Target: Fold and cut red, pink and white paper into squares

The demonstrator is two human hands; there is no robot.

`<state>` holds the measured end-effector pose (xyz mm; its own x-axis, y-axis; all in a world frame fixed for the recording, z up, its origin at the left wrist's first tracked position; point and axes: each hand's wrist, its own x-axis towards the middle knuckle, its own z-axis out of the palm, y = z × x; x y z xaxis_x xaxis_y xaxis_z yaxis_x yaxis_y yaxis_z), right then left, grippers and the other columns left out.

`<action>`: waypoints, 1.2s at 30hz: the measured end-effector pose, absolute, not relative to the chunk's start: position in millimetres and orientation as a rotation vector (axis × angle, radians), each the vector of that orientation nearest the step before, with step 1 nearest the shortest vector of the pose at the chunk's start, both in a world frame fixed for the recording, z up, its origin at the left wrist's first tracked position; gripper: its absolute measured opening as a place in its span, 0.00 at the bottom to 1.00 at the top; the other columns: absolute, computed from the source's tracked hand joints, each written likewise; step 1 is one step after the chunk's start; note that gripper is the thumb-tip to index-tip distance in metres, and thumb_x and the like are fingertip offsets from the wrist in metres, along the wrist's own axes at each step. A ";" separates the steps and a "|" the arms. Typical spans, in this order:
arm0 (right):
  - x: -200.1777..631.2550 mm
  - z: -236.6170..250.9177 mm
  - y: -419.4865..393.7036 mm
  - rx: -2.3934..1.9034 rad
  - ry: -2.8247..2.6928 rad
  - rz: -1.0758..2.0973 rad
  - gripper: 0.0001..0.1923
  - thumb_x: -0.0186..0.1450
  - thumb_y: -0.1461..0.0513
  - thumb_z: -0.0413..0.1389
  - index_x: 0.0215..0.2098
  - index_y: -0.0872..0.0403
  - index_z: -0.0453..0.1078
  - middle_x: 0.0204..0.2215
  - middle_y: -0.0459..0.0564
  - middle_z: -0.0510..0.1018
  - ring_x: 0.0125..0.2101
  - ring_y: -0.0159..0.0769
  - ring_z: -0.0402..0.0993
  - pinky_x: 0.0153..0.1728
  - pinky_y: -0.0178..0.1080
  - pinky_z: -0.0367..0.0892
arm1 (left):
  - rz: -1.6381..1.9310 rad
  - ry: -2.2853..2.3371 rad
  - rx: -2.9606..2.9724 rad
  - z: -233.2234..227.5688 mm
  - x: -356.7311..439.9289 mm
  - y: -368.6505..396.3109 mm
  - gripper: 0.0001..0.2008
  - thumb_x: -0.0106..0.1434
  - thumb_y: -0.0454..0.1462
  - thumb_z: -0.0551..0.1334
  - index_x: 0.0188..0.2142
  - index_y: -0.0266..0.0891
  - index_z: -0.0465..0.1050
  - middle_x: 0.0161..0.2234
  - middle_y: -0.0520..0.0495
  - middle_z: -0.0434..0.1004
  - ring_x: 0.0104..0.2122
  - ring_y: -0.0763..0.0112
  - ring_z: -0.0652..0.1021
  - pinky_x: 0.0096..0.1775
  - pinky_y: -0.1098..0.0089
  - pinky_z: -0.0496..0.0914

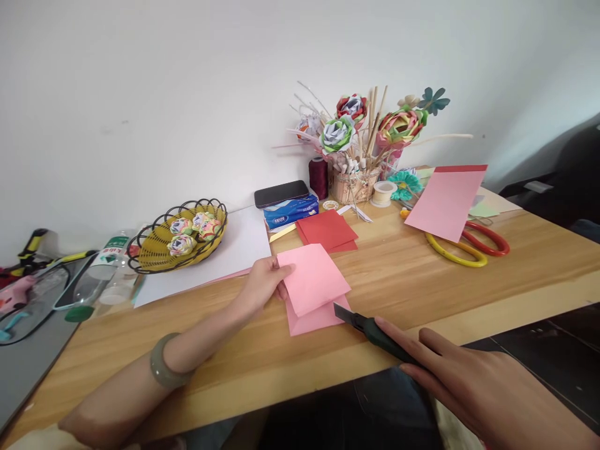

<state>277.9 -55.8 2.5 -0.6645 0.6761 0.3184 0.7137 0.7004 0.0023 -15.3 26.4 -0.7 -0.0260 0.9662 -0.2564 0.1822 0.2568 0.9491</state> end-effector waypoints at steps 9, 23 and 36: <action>272.0 0.1 -49.6 -1.060 -2.643 -0.196 0.23 0.72 0.59 0.36 0.63 0.52 0.53 0.26 0.43 0.74 0.17 0.30 0.73 0.13 0.33 0.64 | 0.856 1.496 1.140 -4.1 -18.5 32.2 0.09 0.55 0.37 0.61 0.23 0.34 0.67 0.13 0.53 0.68 0.11 0.79 0.68 0.15 0.80 0.60; 274.7 -8.8 -44.1 -1.187 -2.612 -0.418 0.23 0.72 0.57 0.37 0.63 0.55 0.53 0.27 0.43 0.74 0.15 0.30 0.71 0.11 0.34 0.60 | 0.551 1.755 1.573 27.8 -24.3 26.5 0.16 0.55 0.47 0.65 0.29 0.36 0.70 0.18 0.50 0.71 0.19 0.67 0.72 0.22 0.72 0.62; 267.1 1.7 -47.9 -1.168 -2.626 -0.577 0.26 0.71 0.64 0.33 0.67 0.56 0.42 0.24 0.44 0.72 0.11 0.33 0.67 0.09 0.36 0.59 | 0.116 1.311 2.584 -4.6 16.7 40.1 0.28 0.72 0.44 0.42 0.66 0.32 0.43 0.67 0.41 0.42 0.66 0.64 0.48 0.64 0.59 0.47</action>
<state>267.1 -47.9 1.7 -0.6639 0.6651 0.3419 0.7472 0.6092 0.2657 16.7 40.1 -4.6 0.5942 0.8034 -0.0376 0.7842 -0.5684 0.2488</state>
